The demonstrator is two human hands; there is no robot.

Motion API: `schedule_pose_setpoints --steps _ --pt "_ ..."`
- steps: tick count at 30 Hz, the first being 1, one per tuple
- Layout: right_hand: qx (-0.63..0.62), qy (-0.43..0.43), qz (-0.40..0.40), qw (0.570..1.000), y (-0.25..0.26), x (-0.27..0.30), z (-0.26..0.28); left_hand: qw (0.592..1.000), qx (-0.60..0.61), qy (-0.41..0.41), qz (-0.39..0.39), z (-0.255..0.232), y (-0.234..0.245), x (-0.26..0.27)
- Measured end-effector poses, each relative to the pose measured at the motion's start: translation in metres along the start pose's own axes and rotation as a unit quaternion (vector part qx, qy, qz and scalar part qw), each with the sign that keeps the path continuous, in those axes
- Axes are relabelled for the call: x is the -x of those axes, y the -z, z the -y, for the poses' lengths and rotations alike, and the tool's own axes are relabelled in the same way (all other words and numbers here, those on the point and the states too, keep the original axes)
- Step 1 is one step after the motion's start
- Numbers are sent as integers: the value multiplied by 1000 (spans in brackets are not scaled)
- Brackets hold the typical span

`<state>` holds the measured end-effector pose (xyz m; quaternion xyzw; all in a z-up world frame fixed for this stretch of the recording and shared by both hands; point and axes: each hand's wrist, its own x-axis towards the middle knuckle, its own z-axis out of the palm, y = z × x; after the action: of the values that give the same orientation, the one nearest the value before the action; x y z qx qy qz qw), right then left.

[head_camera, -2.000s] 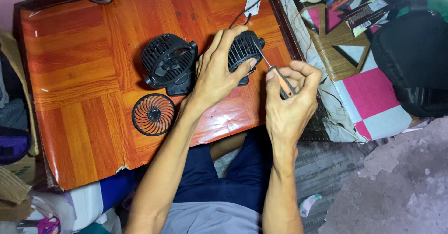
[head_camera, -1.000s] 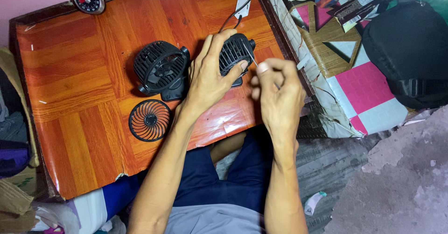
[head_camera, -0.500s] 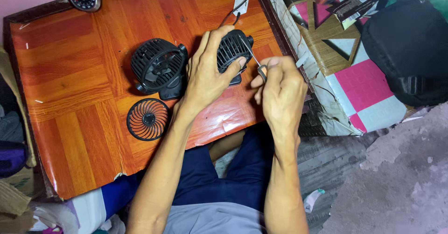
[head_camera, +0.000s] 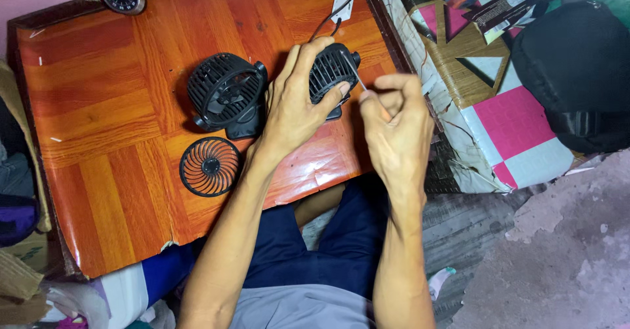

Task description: The person uses a screwdriver to remove screws and detach the front and rear grilles from two small electric fans on a wooden table. The removed grilles are placed on the table, and the fan bodies remain partially disassembled.

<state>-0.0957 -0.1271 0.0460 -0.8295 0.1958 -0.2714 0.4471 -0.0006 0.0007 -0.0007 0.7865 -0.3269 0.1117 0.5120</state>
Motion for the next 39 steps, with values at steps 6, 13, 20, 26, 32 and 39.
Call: schedule_pose_setpoints --steps 6,13,20,26,32,39 --pt "54 -108 95 988 2 -5 -5 1000 9 0 7 -1 1 1" --pt "21 -73 85 993 -6 -6 -20 999 25 -13 26 7 5 -7" --pt "-54 -146 92 984 -3 2 -62 990 117 4 81 35 19 -4" --pt "37 -89 51 994 -18 2 -100 959 259 93 63 52 14 26" --pt "104 21 24 994 -40 -1 -105 985 143 96 -9 59 10 28" --pt "169 35 22 985 -47 4 -99 978 144 147 -21 62 11 29"
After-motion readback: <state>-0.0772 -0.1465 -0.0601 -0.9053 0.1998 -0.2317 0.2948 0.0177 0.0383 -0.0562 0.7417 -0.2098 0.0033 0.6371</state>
